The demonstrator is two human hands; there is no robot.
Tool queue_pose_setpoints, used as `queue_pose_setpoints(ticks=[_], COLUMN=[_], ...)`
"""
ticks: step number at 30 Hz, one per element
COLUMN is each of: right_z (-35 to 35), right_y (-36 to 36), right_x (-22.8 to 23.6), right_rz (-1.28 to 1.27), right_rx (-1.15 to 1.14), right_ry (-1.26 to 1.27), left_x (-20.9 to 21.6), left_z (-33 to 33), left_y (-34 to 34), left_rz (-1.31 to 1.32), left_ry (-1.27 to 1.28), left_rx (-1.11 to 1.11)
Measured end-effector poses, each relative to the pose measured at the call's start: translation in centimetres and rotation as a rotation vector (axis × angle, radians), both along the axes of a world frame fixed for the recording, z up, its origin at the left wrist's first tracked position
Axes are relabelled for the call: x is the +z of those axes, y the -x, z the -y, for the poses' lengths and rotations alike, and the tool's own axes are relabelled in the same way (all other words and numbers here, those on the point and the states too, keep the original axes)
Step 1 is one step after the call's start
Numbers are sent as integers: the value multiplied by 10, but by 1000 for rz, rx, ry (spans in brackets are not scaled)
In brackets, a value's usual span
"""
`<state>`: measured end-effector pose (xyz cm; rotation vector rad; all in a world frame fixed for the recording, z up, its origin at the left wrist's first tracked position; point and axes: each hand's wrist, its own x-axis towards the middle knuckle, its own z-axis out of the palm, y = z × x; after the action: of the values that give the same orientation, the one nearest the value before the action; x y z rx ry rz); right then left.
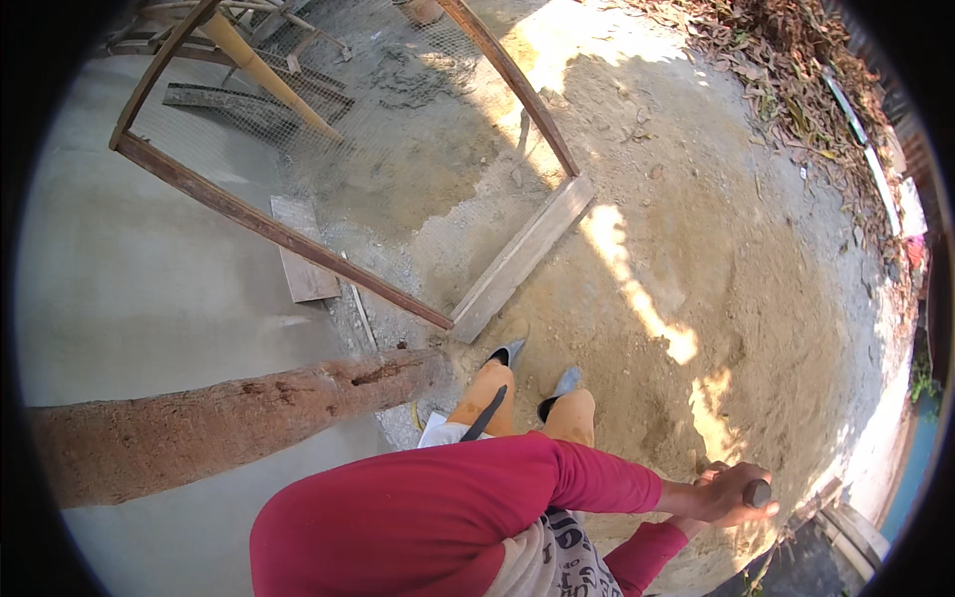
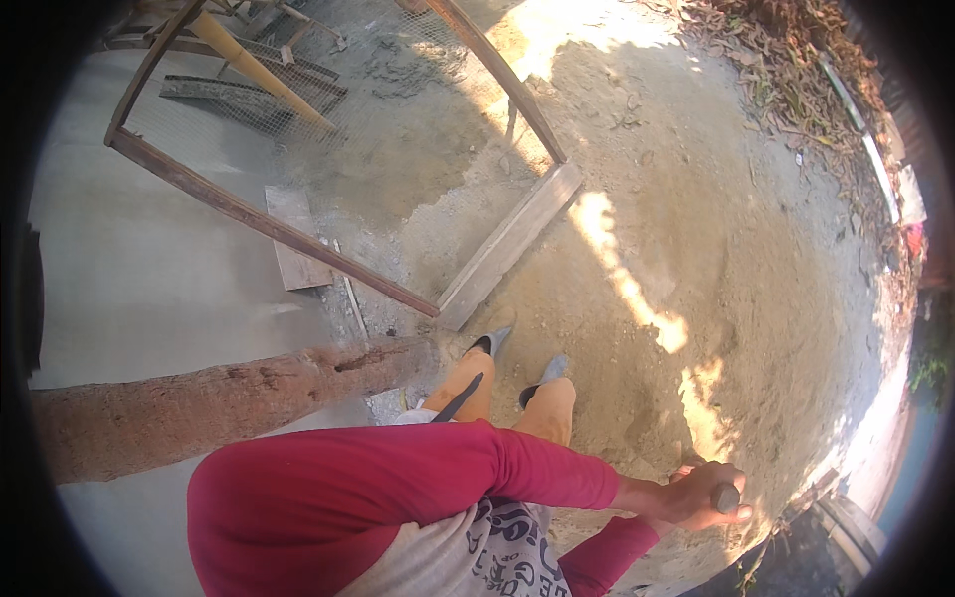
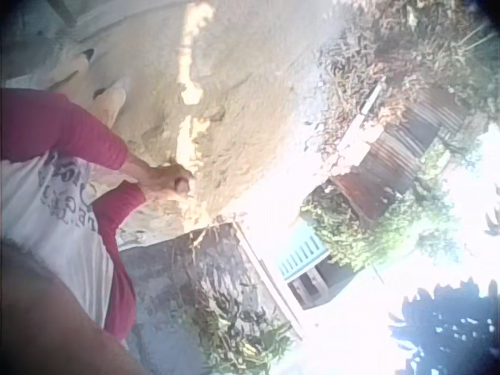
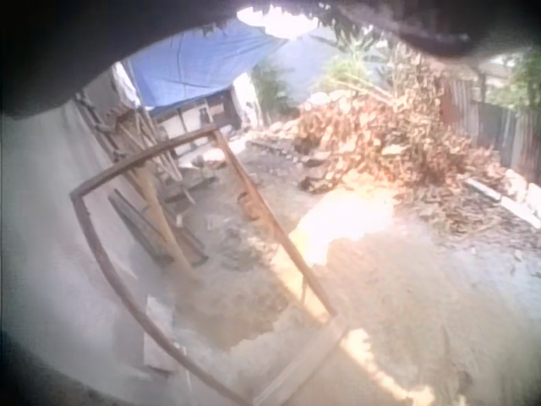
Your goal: The person uses a hoe to level and spread sand on the ground within a fenced area. They briefly handle a wooden plank and a metal frame, moving them aside before continuing to rake the sand surface.
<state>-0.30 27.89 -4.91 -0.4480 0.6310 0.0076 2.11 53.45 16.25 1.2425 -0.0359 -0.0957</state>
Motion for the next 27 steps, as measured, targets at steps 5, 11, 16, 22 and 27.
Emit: queue_pose_setpoints(ticks=[5, 11, 16, 22, 27], right_z=[-16, -267, -578, -781, -772], right_y=[-38, -97, -91, -55, -86], right_x=[-62, -98, -10, 237, 310], right_rz=[-519, -746, -418, 243, 546], right_rx=[38, 283, 702, 984, 993], right_ry=[342, 392, 180, -243, -363], left_x=[-27, -35, 60, 93, 12], left_z=[-133, -396, -549, -536, -523], left_y=[-23, 78, 247, 410, 436], left_rz=[-100, 80, 606, 790, 461], left_ry=[348, 578, 146, -115, 185], left_rx=[51, 489, 641, 1285, 1429])
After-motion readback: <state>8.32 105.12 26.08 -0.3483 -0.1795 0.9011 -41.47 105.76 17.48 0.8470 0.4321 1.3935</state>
